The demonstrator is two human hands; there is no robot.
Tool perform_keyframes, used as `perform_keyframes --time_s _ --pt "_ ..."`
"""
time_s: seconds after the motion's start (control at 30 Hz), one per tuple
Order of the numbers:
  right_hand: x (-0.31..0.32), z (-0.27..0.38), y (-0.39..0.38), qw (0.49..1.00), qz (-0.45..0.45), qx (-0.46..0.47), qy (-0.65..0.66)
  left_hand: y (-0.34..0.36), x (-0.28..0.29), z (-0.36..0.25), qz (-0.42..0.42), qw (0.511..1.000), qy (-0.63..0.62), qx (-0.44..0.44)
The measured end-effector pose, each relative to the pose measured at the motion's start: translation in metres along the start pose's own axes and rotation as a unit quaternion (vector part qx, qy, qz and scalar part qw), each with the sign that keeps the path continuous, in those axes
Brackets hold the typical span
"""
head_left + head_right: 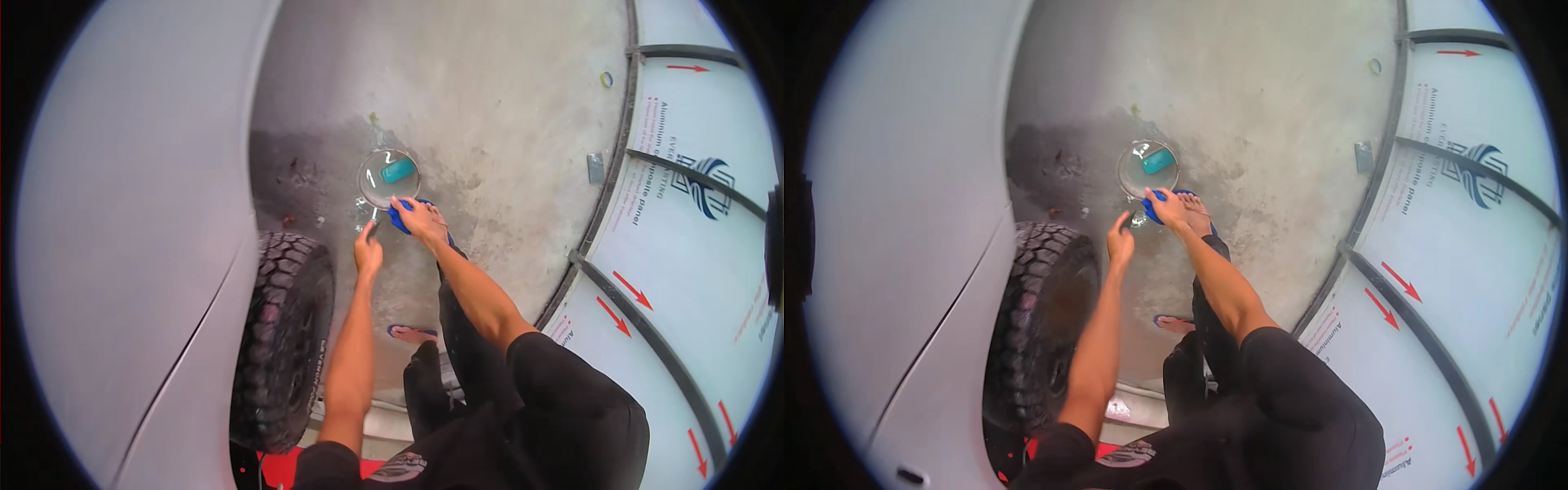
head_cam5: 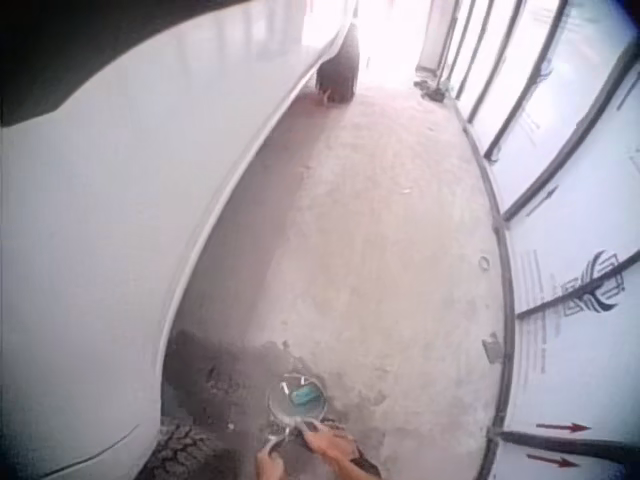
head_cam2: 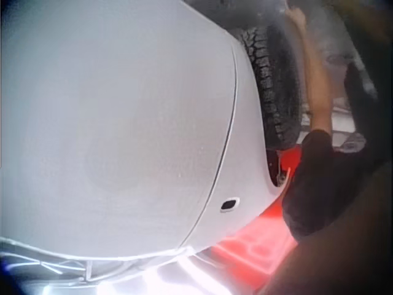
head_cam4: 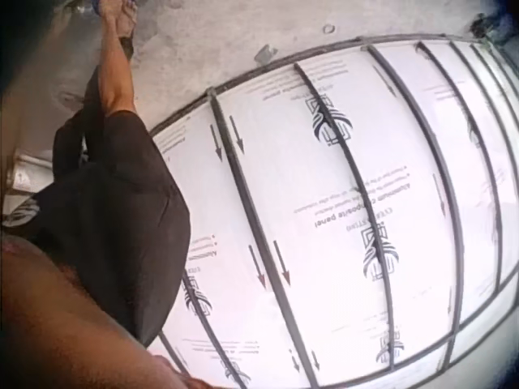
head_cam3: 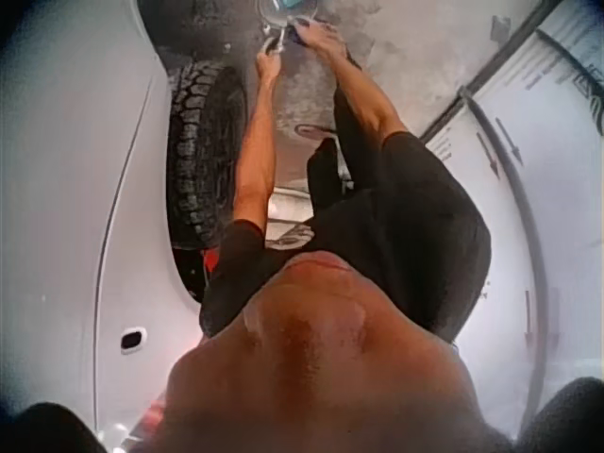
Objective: Sanding the fender of a white car using a sanding block and water for body preparation.
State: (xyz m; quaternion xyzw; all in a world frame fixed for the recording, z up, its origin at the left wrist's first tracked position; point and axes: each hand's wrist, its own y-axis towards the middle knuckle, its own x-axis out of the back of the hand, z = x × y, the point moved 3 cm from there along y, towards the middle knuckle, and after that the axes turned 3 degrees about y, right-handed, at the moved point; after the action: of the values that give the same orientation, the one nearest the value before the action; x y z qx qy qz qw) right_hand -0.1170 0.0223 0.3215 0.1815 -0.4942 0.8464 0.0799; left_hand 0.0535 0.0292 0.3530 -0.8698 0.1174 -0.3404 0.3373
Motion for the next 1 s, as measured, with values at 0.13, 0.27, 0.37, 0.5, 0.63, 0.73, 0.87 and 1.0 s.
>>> perform_keyframes --time_s 0.13,0.27,0.37,0.5,0.63,0.73,0.87,1.0 --pt "-0.077 -0.044 0.123 0.955 0.039 -0.015 0.293 0.137 -0.064 0.018 0.005 0.999 0.047 -0.019" --pt "-0.113 -0.064 0.219 0.949 -0.020 0.088 0.301 0.235 -0.117 0.054 -0.046 0.994 -0.016 0.102" --pt "-0.125 -0.066 0.256 0.978 -0.085 0.137 0.133 0.274 -0.147 0.081 -0.093 0.971 -0.140 0.169" --pt "-0.141 -0.073 0.272 0.978 -0.086 0.184 0.048 0.294 -0.173 0.106 -0.142 0.935 -0.235 0.226" --pt "-0.174 -0.099 0.282 0.979 -0.061 0.111 -0.160 0.299 -0.177 0.112 -0.143 0.960 -0.129 0.205" --pt "-0.181 -0.093 0.279 0.955 -0.121 0.204 -0.179 0.293 -0.169 0.108 -0.088 0.949 -0.220 0.209" --pt "-0.133 -0.050 0.239 0.981 -0.063 -0.076 0.168 0.256 -0.139 0.093 -0.024 0.873 -0.373 0.313" --pt "-0.071 0.018 0.131 0.983 0.071 -0.030 0.167 0.180 -0.095 0.047 0.125 0.728 -0.614 0.278"
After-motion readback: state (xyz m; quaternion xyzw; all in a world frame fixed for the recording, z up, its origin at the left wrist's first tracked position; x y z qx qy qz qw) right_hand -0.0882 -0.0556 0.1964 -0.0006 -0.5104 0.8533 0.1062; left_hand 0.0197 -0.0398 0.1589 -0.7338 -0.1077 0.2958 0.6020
